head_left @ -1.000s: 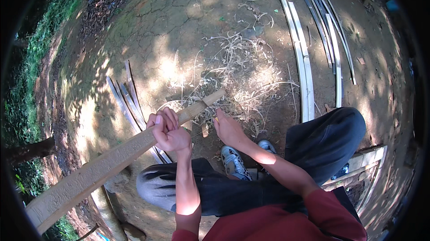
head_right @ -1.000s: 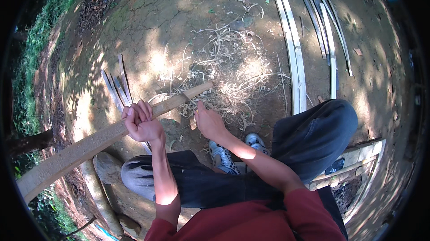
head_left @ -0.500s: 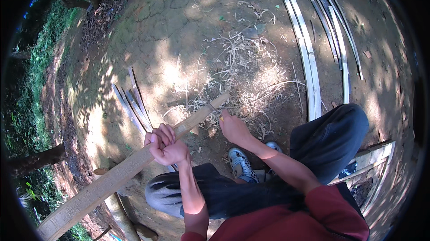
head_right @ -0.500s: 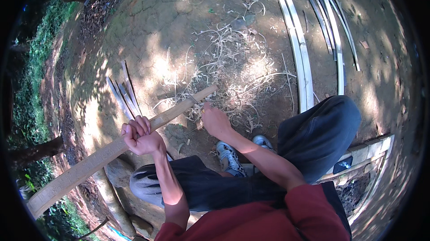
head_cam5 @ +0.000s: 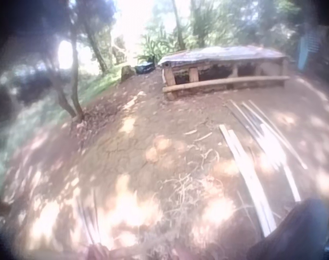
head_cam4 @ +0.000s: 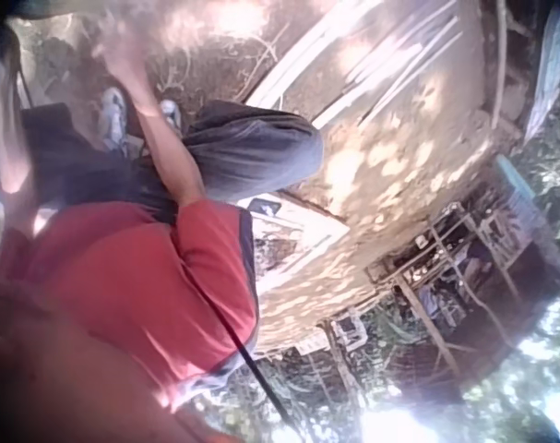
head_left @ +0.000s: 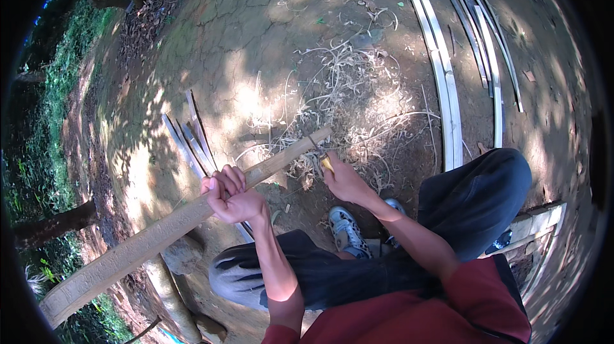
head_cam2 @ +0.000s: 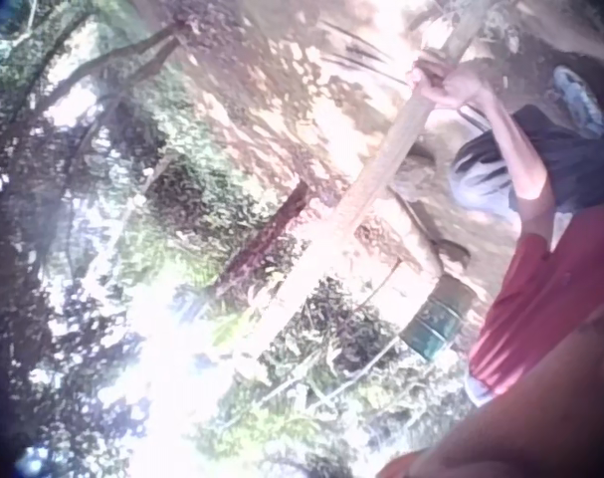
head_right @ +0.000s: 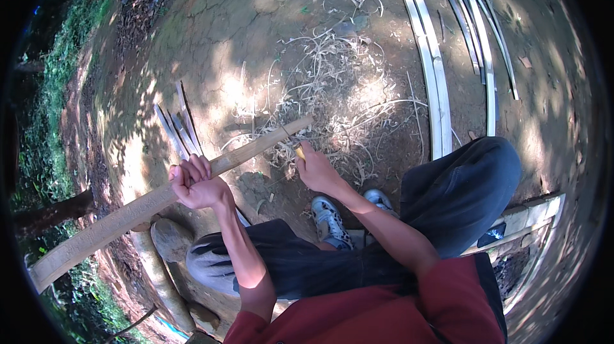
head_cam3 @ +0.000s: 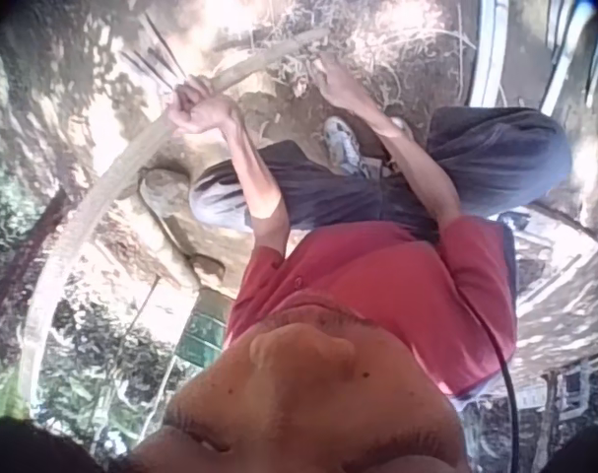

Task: The person shaves a piece of bamboo by hand using a small knife, removing thin strips while holding the bamboo piece.

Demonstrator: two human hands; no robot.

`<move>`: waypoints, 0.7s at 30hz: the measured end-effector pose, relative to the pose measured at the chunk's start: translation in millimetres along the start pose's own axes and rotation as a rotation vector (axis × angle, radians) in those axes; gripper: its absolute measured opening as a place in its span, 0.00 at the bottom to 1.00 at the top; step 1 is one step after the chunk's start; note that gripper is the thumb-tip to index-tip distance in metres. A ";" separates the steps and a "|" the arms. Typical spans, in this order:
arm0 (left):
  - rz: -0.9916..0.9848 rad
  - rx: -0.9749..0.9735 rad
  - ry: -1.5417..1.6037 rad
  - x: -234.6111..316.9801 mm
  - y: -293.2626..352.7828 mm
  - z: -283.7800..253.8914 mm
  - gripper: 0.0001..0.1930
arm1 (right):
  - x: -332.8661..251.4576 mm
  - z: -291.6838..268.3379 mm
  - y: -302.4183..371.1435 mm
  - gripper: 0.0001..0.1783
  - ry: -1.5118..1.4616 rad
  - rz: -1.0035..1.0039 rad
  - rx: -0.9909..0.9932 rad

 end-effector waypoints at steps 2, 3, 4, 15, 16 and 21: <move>0.003 0.004 -0.006 -0.5 -0.9 -3.6 0.10 | -13.3 -8.4 8.1 0.17 0.053 -0.053 0.019; 0.001 0.002 -0.005 -0.2 -0.5 -4.4 0.10 | -19.0 -7.7 12.1 0.16 0.099 -0.052 -0.012; -0.007 -0.008 0.004 -1.3 -0.2 -1.2 0.11 | -26.2 -7.1 16.5 0.15 0.146 -0.047 -0.031; -0.033 -0.027 -0.037 7.6 9.6 14.0 0.15 | -8.8 -2.0 7.4 0.13 0.292 0.159 -0.094; -0.042 -0.024 -0.037 6.6 10.2 13.1 0.15 | -25.0 1.4 13.1 0.14 0.257 0.111 -0.094; -0.039 -0.043 -0.033 5.9 12.7 20.6 0.16 | 15.7 5.2 3.7 0.16 0.256 0.226 -0.051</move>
Point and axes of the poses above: each hand's wrist, its own y-axis away from the middle knuckle, its own z-axis out of the palm, x = y × z, the point moved 3 cm from there along -y, towards the middle knuckle, and after that the axes turned 6 degrees about -y, right-handed, at the moved point
